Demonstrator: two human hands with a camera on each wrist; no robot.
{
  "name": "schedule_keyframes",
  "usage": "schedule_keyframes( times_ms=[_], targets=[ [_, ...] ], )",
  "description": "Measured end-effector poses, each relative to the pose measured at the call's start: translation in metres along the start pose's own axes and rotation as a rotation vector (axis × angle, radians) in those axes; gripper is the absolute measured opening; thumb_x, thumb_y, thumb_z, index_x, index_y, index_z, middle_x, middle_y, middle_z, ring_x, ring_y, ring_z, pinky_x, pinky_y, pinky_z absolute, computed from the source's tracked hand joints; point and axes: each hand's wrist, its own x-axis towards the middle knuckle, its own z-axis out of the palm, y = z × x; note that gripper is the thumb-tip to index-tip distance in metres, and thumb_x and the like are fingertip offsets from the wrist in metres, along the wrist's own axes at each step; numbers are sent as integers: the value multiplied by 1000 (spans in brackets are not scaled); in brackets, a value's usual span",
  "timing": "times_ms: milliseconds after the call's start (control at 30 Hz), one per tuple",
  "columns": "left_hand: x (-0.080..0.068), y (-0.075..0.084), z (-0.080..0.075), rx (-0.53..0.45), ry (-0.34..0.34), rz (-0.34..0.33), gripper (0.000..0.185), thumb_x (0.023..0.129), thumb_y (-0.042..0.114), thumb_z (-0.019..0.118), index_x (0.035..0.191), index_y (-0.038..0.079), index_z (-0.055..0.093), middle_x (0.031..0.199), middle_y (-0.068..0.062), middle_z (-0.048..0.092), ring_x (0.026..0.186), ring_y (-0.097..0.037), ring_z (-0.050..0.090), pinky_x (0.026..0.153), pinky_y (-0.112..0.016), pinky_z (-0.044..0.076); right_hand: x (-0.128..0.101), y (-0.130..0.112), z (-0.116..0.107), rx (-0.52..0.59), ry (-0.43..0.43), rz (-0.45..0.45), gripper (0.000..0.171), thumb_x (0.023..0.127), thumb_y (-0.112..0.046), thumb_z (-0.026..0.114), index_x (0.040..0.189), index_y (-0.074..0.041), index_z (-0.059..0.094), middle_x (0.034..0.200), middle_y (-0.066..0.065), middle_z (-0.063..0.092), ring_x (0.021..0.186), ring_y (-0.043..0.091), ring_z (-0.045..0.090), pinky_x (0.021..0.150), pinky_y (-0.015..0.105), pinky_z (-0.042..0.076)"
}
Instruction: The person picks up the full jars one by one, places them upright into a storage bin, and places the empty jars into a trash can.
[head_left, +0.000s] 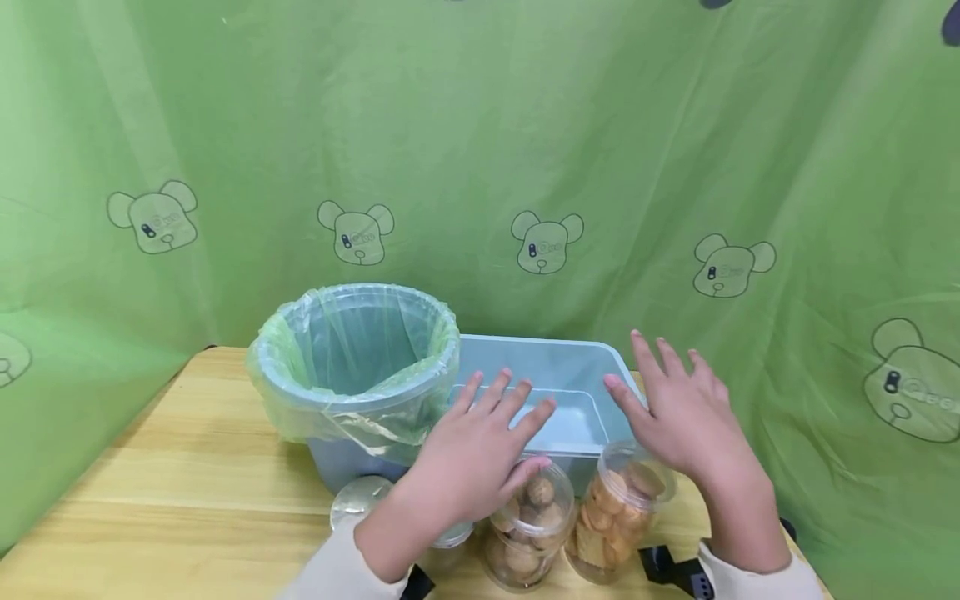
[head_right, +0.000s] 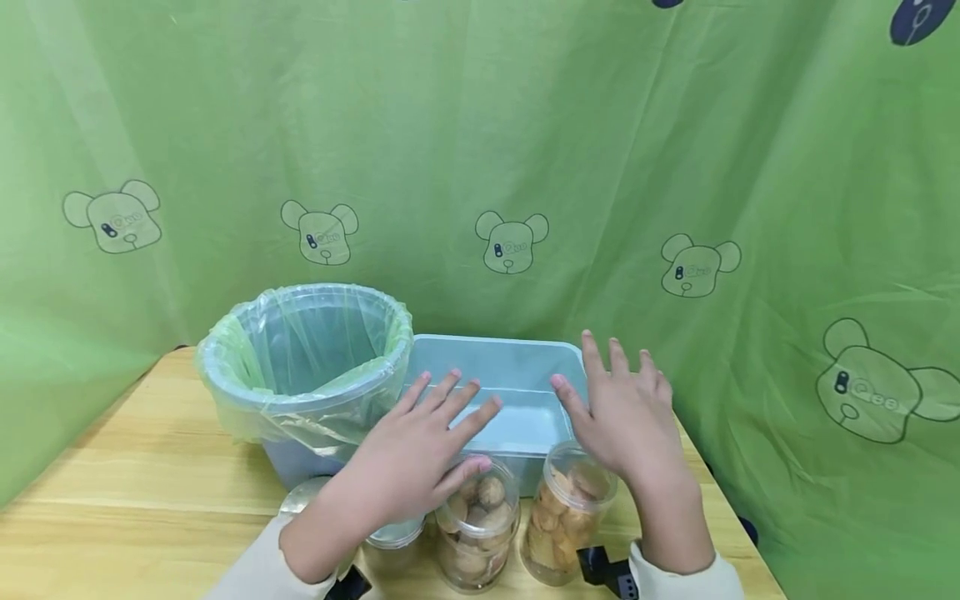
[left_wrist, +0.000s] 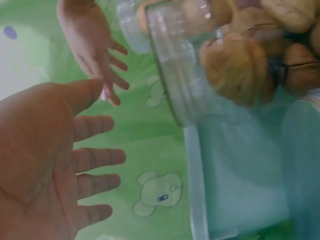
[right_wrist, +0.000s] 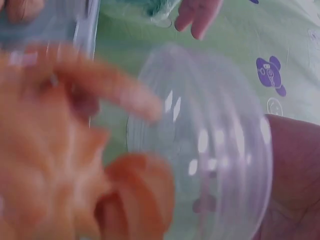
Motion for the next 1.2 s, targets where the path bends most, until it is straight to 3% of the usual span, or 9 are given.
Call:
schedule_keyframes(
  times_ms=[267, 533, 733, 800, 967, 1100, 1200],
  targets=[
    [1, 5, 8, -78, -94, 102, 61, 107, 58, 33, 161, 29, 34, 164, -5, 36, 153, -30, 26, 124, -52, 17, 2, 29, 2, 1, -27, -15, 81, 107, -59, 33, 163, -2, 16, 157, 39, 23, 135, 70, 21, 101, 83, 17],
    [0, 5, 16, -108, -183, 160, 62, 106, 62, 29, 161, 33, 33, 164, 0, 35, 153, -25, 27, 123, -47, 22, 12, 62, 13, 28, -74, -53, 77, 109, -52, 34, 159, 6, 22, 152, 42, 31, 131, 69, 31, 103, 79, 24],
    [0, 4, 21, -81, -188, 226, 65, 105, 66, 25, 160, 33, 34, 162, 2, 39, 151, -25, 32, 122, -47, 26, 22, 81, 28, 170, -119, -96, 74, 111, -44, 40, 153, 16, 27, 152, 41, 32, 137, 62, 32, 109, 71, 28],
    [0, 2, 22, -79, -184, 252, 66, 104, 67, 25, 160, 33, 34, 161, 2, 39, 150, -25, 34, 121, -47, 27, 24, 88, 35, 219, -129, -107, 72, 111, -41, 41, 151, 17, 29, 149, 40, 39, 132, 60, 42, 106, 68, 36],
    [1, 0, 23, -68, -186, 303, 69, 102, 70, 25, 160, 34, 33, 161, 3, 39, 149, -24, 34, 120, -46, 30, 29, 101, 54, 317, -114, -81, 67, 111, -39, 43, 153, 12, 32, 134, 36, 57, 111, 50, 64, 89, 60, 53],
    [2, 0, 23, -45, -207, 356, 71, 101, 72, 25, 161, 34, 31, 161, 4, 38, 149, -22, 34, 119, -45, 31, 30, 109, 66, 381, -82, -54, 65, 110, -39, 45, 154, 7, 34, 131, 34, 60, 111, 46, 65, 89, 57, 54],
    [2, -1, 23, -41, -220, 404, 71, 101, 71, 26, 162, 34, 30, 161, 5, 38, 148, -21, 34, 118, -43, 32, 30, 115, 76, 415, -60, -56, 60, 110, -36, 47, 154, 4, 39, 128, 28, 64, 109, 38, 66, 85, 47, 55]
  ],
)
